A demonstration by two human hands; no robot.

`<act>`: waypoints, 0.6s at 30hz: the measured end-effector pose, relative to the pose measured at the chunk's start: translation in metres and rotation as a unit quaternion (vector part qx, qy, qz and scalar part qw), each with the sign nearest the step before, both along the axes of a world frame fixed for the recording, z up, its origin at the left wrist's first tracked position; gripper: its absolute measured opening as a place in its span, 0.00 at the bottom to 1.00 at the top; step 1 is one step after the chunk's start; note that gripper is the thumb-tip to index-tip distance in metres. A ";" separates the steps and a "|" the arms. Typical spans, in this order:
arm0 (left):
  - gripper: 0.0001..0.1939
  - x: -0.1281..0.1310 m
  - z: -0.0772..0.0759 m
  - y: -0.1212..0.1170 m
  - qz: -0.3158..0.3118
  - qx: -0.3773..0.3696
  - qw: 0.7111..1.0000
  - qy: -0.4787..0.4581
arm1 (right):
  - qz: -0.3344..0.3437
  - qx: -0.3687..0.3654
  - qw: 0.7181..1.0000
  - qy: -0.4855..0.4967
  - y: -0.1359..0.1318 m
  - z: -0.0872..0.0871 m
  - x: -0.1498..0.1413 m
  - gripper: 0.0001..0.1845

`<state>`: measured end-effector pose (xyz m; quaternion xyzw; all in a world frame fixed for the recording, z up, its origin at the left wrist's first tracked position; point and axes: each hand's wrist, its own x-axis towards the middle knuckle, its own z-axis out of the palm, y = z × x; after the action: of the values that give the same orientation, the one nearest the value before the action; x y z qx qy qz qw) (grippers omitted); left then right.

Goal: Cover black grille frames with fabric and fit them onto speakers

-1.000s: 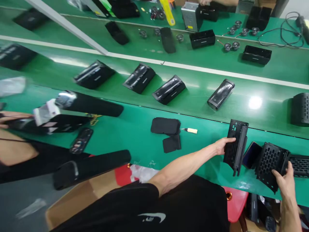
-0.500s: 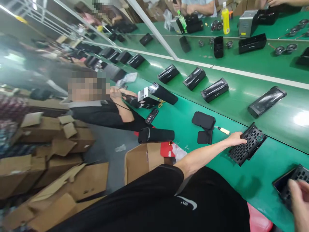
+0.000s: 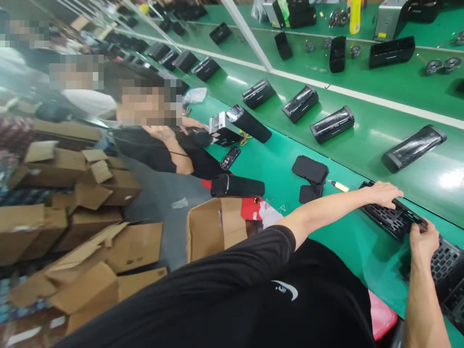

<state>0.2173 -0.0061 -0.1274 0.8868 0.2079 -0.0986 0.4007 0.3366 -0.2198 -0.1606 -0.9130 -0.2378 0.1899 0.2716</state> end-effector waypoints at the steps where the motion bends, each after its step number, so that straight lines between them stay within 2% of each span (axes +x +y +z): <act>1: 0.25 -0.005 -0.001 0.002 0.007 0.013 1.000 -0.021 | 0.002 -0.002 1.000 -0.005 -0.002 0.001 0.001 0.32; 3: 0.28 -0.025 -0.001 0.005 0.048 0.034 0.997 -0.054 | 0.008 -0.002 1.000 -0.008 -0.003 0.002 0.002 0.35; 6: 0.33 -0.066 -0.003 0.008 0.195 0.047 0.979 -0.034 | 0.011 0.009 1.000 -0.001 -0.006 0.002 -0.004 0.44; 8: 0.34 -0.087 -0.007 0.010 0.300 0.005 0.954 0.004 | 0.010 0.014 1.000 0.010 -0.009 0.002 -0.010 0.47; 9: 0.31 -0.093 -0.011 0.012 0.335 -0.030 0.942 0.018 | 0.009 0.014 1.000 0.015 -0.011 0.003 -0.013 0.48; 11: 0.20 -0.100 -0.020 0.014 0.365 -0.103 0.925 0.027 | 0.007 0.012 1.000 0.019 -0.012 0.003 -0.018 0.49; 13: 0.11 -0.100 -0.029 0.016 0.369 -0.148 0.917 0.015 | 0.005 0.007 1.000 0.019 -0.012 0.002 -0.019 0.49; 16: 0.09 -0.099 -0.035 0.019 0.374 -0.191 0.907 -0.028 | 0.006 -0.003 1.000 0.020 -0.009 -0.001 -0.014 0.48; 18: 0.11 -0.104 -0.032 0.021 0.378 -0.214 0.899 -0.057 | 0.005 -0.011 1.000 0.023 -0.007 0.001 -0.009 0.48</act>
<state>0.1130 0.0145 -0.1595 0.6380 0.4785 0.0688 0.5994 0.3272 -0.2270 -0.1597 -0.9102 -0.2335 0.2150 0.2659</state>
